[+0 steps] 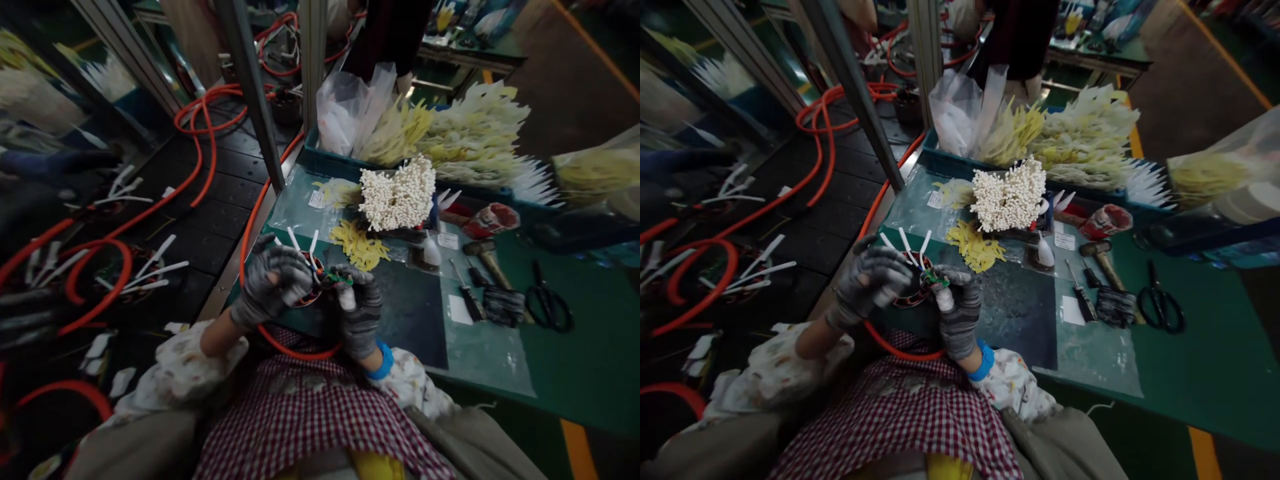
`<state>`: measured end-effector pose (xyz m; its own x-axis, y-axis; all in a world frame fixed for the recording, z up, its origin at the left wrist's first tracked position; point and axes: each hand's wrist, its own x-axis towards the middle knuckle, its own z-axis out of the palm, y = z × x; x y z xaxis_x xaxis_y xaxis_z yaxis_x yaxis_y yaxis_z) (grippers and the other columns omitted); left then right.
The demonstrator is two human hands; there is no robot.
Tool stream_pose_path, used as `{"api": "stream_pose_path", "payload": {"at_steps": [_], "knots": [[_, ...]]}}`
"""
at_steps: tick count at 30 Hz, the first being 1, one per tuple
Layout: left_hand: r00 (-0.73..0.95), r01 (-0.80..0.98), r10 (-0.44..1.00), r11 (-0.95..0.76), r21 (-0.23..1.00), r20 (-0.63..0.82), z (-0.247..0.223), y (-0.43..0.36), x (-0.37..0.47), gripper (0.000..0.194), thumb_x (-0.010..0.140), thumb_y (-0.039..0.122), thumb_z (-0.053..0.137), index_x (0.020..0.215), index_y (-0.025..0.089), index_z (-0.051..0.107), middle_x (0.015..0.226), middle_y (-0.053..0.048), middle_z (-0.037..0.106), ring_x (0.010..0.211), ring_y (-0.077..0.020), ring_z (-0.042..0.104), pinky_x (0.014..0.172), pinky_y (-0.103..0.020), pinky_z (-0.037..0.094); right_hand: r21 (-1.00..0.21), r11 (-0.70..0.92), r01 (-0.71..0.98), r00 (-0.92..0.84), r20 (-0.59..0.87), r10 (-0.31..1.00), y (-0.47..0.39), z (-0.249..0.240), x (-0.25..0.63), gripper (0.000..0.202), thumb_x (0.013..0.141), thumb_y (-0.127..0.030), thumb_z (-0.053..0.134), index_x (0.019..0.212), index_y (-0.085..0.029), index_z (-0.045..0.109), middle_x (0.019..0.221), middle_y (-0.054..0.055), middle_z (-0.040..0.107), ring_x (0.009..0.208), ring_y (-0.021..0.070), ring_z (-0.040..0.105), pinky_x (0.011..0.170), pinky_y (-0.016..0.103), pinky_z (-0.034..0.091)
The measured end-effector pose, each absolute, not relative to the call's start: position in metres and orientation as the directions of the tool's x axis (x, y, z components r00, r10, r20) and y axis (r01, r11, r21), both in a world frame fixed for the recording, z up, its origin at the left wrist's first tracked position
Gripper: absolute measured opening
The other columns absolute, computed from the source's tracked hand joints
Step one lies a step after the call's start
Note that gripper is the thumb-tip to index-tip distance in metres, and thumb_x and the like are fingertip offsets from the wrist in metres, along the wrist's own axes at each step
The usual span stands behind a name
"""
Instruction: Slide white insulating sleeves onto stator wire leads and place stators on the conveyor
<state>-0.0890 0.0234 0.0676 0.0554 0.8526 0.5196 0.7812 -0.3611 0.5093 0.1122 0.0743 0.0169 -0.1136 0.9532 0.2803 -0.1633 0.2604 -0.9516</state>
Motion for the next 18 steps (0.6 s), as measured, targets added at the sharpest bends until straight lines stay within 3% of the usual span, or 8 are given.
{"api": "stream_pose_path", "payload": {"at_steps": [3,5,7,8,9,11,14,18], "knots": [[-0.017,0.792,0.909,-0.242,0.561,0.416,0.085,0.067,-0.113,0.027,0.113,0.041,0.062,0.111,0.022,0.082,0.112,-0.009,0.085,0.105,-0.0253,0.079,0.104,-0.046,0.064,-0.968,0.150,-0.203,-0.250,0.200,0.947,0.072,0.007,0.111,0.025,0.107,-0.053,0.072,0.104,-0.028,0.069,0.102,0.004,0.085,0.094,0.0229,0.083,0.088,0.041,0.071],[0.188,0.871,0.962,-0.256,0.420,0.196,0.089,0.108,-0.114,0.026,0.109,0.038,0.069,0.122,0.020,0.083,0.119,-0.010,0.085,0.112,-0.0261,0.078,0.103,-0.042,0.062,-0.972,0.134,-0.194,-0.353,0.197,0.915,0.073,0.000,0.115,0.027,0.105,-0.056,0.073,0.102,-0.029,0.071,0.099,0.004,0.084,0.093,0.0236,0.082,0.087,0.041,0.072],[0.301,0.891,0.951,-0.307,0.333,0.072,0.088,0.152,-0.102,0.020,0.099,0.033,0.081,0.114,0.022,0.087,0.117,-0.009,0.085,0.110,-0.0272,0.077,0.101,-0.040,0.060,-0.972,0.139,-0.187,-0.415,0.206,0.886,0.074,-0.004,0.120,0.025,0.101,-0.054,0.078,0.101,-0.029,0.074,0.098,0.004,0.084,0.092,0.0246,0.082,0.087,0.042,0.072],[0.387,0.908,0.920,-0.370,0.194,-0.056,0.086,0.171,-0.093,0.022,0.099,0.032,0.080,0.118,0.022,0.088,0.120,-0.010,0.085,0.112,-0.0279,0.076,0.100,-0.040,0.058,-0.972,0.142,-0.189,-0.433,0.213,0.876,0.074,-0.006,0.122,0.023,0.100,-0.052,0.079,0.101,-0.030,0.075,0.098,0.004,0.085,0.091,0.0249,0.082,0.088,0.042,0.073],[0.440,0.898,0.883,-0.430,0.094,-0.161,0.085,0.188,-0.083,0.023,0.098,0.029,0.081,0.119,0.023,0.088,0.123,-0.012,0.085,0.113,-0.0297,0.076,0.097,-0.040,0.057,-0.970,0.148,-0.194,-0.448,0.222,0.866,0.074,-0.007,0.123,0.020,0.100,-0.050,0.080,0.102,-0.030,0.076,0.098,0.004,0.085,0.092,0.0249,0.083,0.088,0.042,0.073],[0.476,0.872,0.842,-0.488,0.018,-0.254,0.081,0.212,-0.065,0.023,0.094,0.025,0.083,0.116,0.021,0.090,0.123,-0.015,0.085,0.114,-0.0335,0.075,0.092,-0.042,0.056,-0.965,0.159,-0.209,-0.468,0.242,0.850,0.073,-0.009,0.123,0.018,0.100,-0.047,0.080,0.104,-0.030,0.077,0.100,0.004,0.086,0.093,0.0246,0.083,0.089,0.041,0.073],[0.486,0.861,0.829,-0.508,-0.010,-0.276,0.075,0.225,-0.051,0.019,0.093,0.023,0.082,0.110,0.019,0.090,0.123,-0.017,0.084,0.116,-0.0358,0.075,0.090,-0.043,0.054,-0.954,0.174,-0.246,-0.469,0.274,0.839,0.071,-0.012,0.120,0.019,0.102,-0.047,0.079,0.106,-0.029,0.076,0.102,0.004,0.086,0.094,0.0236,0.084,0.088,0.039,0.073],[0.491,0.856,0.830,-0.516,-0.030,-0.266,0.067,0.227,-0.051,0.021,0.101,0.028,0.073,0.110,0.018,0.089,0.129,-0.012,0.083,0.121,-0.0300,0.073,0.093,-0.037,0.052,-0.937,0.199,-0.287,-0.454,0.316,0.833,0.069,-0.013,0.116,0.020,0.105,-0.048,0.076,0.108,-0.028,0.076,0.103,0.004,0.087,0.095,0.0226,0.085,0.088,0.037,0.072]]}}
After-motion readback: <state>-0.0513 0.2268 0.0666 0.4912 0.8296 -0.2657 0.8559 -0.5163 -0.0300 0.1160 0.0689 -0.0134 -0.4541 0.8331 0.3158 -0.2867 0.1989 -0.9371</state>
